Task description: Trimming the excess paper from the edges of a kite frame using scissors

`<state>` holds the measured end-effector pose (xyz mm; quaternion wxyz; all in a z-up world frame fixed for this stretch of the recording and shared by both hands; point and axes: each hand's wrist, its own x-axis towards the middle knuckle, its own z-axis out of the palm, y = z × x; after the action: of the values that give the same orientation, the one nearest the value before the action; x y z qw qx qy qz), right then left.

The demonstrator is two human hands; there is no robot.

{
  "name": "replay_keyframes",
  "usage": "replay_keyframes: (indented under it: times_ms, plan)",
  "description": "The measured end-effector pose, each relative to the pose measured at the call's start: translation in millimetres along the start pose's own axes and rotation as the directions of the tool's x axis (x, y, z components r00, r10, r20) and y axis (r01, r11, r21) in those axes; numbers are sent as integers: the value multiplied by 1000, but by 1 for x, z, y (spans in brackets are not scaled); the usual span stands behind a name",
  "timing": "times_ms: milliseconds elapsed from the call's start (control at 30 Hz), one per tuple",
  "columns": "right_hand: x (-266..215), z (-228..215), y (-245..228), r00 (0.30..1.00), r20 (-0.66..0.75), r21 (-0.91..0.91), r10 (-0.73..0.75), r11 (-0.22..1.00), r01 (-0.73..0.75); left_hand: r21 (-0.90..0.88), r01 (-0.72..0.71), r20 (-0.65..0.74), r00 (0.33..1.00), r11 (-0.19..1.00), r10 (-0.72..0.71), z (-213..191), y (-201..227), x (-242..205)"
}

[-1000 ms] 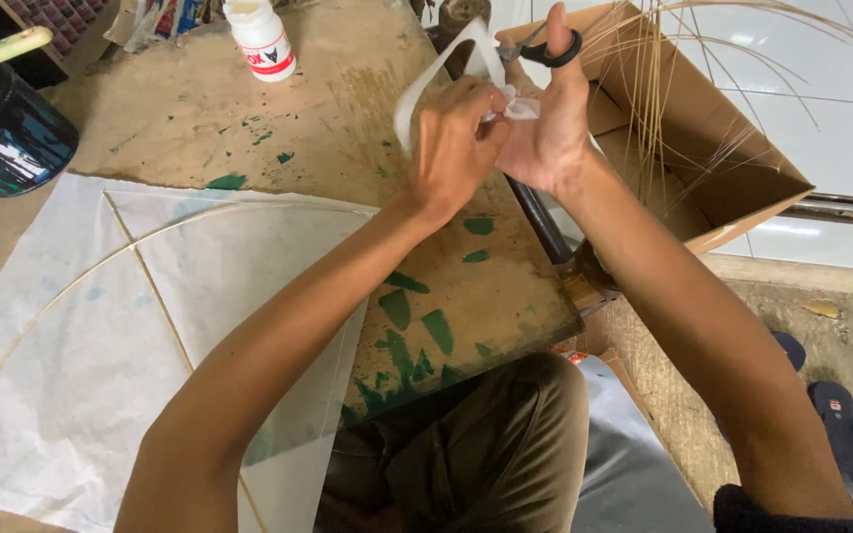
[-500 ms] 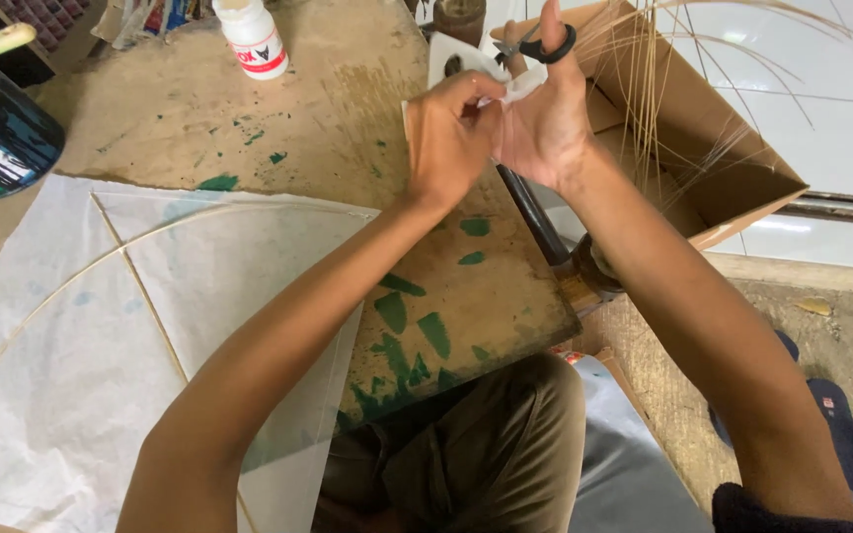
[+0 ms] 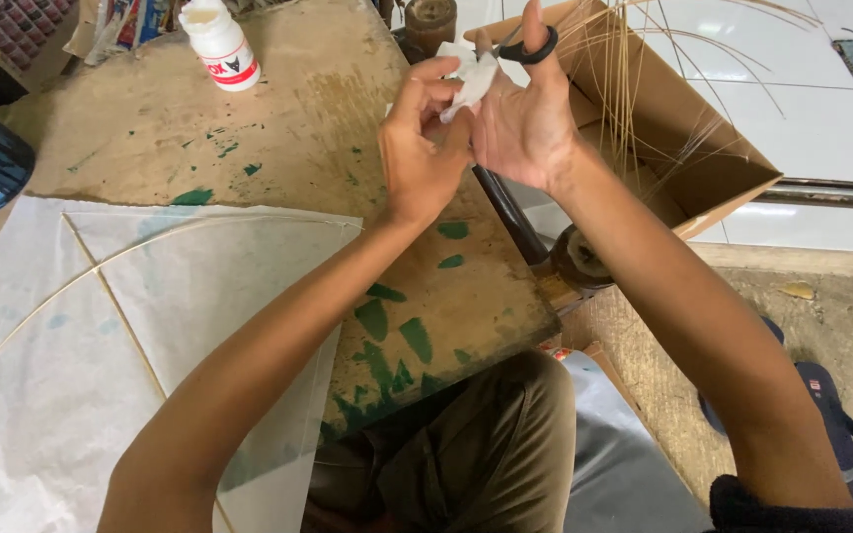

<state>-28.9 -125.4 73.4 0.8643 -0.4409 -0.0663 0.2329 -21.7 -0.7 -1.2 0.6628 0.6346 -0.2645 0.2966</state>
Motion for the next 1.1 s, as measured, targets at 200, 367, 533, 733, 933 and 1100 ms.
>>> replay_keyframes:
  times_ms: [200, 367, 533, 733, 933, 1100]
  plan:
    - [4, -8, 3, 968, 225, -7, -109, 993, 114, 140, -133, 45, 991, 981, 128, 6, 1, 5]
    - [8, -10, 5, 965, 193, 12, -176, 984, 177, 174, -189, 141, 976, 966, 166, 7, 1, 10]
    - [7, -10, 5, 943, 299, 104, -148, 987, 122, 214, -440, 304, 879, 872, 368, 3, -2, 18]
    - [6, -4, 5, 987, 159, -55, -30, 998, 39, 568, -670, 461, 740, 478, 490, -2, -3, 27]
    - [7, -4, 7, 992, 129, -57, -1, 998, 9, 481, -484, 346, 871, 731, 350, -2, -16, 24]
    - [7, -8, 3, 967, 253, -59, 22, 998, -7, 322, -358, 141, 934, 876, 329, -10, -8, 25]
